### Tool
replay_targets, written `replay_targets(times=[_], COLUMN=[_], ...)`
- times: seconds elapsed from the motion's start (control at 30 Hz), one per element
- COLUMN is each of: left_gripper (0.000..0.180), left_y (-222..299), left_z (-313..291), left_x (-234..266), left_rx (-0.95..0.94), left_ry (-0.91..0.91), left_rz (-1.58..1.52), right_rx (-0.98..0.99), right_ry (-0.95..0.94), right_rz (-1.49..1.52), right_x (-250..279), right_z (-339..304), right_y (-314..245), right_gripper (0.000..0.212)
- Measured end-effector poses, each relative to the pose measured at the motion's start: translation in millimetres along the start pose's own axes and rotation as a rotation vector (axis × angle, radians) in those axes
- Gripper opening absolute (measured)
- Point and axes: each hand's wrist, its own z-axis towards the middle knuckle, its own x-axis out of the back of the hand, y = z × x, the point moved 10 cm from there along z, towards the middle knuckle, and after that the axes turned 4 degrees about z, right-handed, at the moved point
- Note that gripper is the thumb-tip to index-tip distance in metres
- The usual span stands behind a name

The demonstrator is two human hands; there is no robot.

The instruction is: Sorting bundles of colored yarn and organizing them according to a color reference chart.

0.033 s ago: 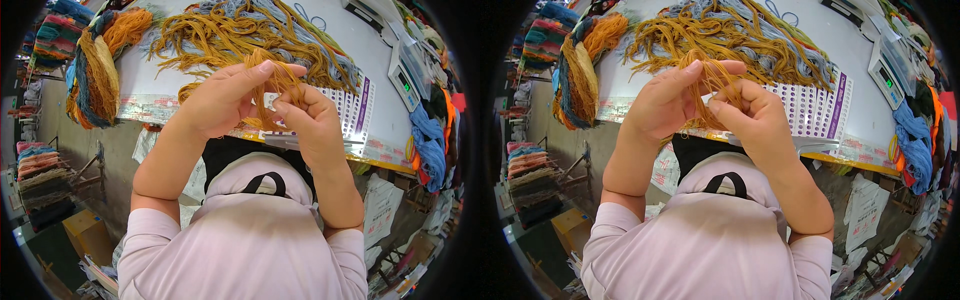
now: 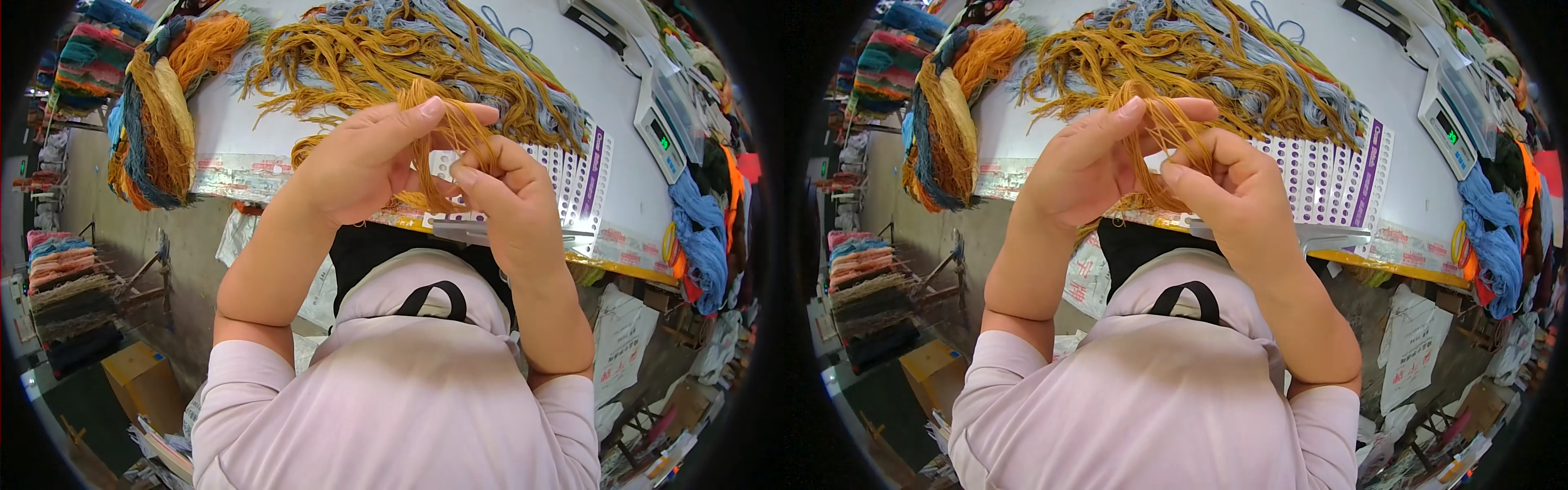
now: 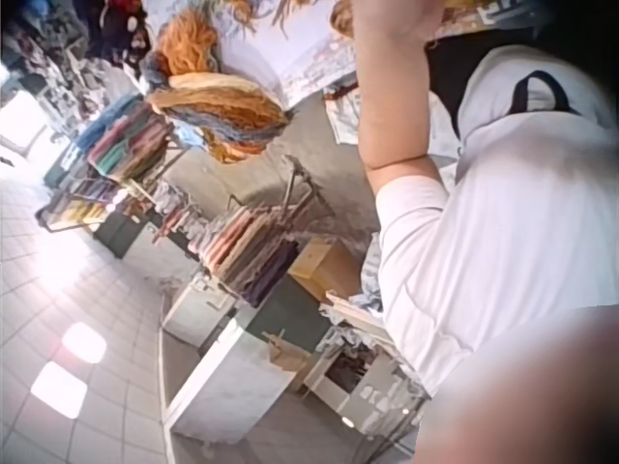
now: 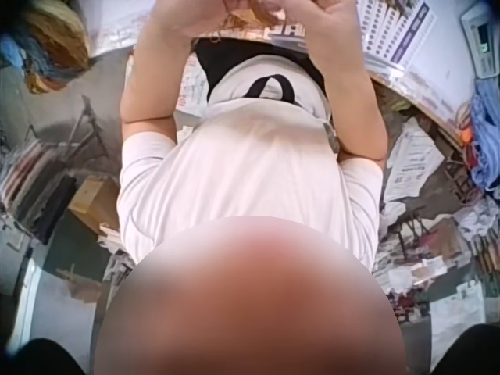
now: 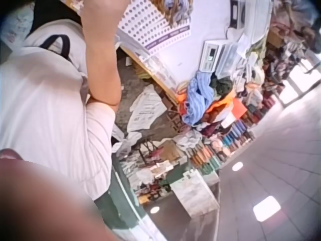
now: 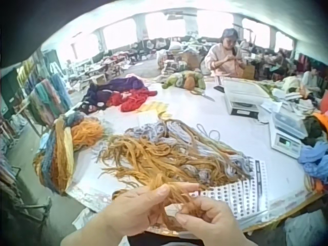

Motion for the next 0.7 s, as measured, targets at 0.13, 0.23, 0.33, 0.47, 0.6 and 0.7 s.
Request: replay_targets(times=[0.13, 0.23, 0.33, 0.47, 0.6, 0.7], left_gripper=[0.047, 0.046, 0.045, 0.044, 0.045, 0.045], left_y=[3.8, 2.7, 0.8, 0.7, -3.7, -2.0], left_z=[-2.3, -2.9, -2.7, -1.1, -2.4, -4.8], left_x=[-0.4, 2.6, 2.1, 0.0, 5.4, 5.2], left_rx=[0.016, 0.008, -0.024, -0.044, -0.001, 0.009], left_ry=[-0.050, -0.002, 0.053, 0.029, 0.015, -0.032], left_rz=[-0.033, 0.051, 0.121, 0.141, 0.071, 0.021], right_rx=[0.068, 0.039, 0.019, 0.057, 0.007, 0.015], right_ry=[0.050, 0.120, 0.025, 0.068, 0.072, 0.042], right_rz=[0.185, 0.131, -0.144, -0.120, -0.085, -0.005], right_x=[6.2, 2.7, -8.9, -4.0, -5.2, -12.0], right_z=[1.1, 3.6, 5.4, 10.0, 3.4, 0.9], right_y=[-3.4, -1.7, -1.5, 7.0, 6.5, 2.5], right_gripper=[0.005, 0.008, 0.010, 0.011, 0.010, 0.009])
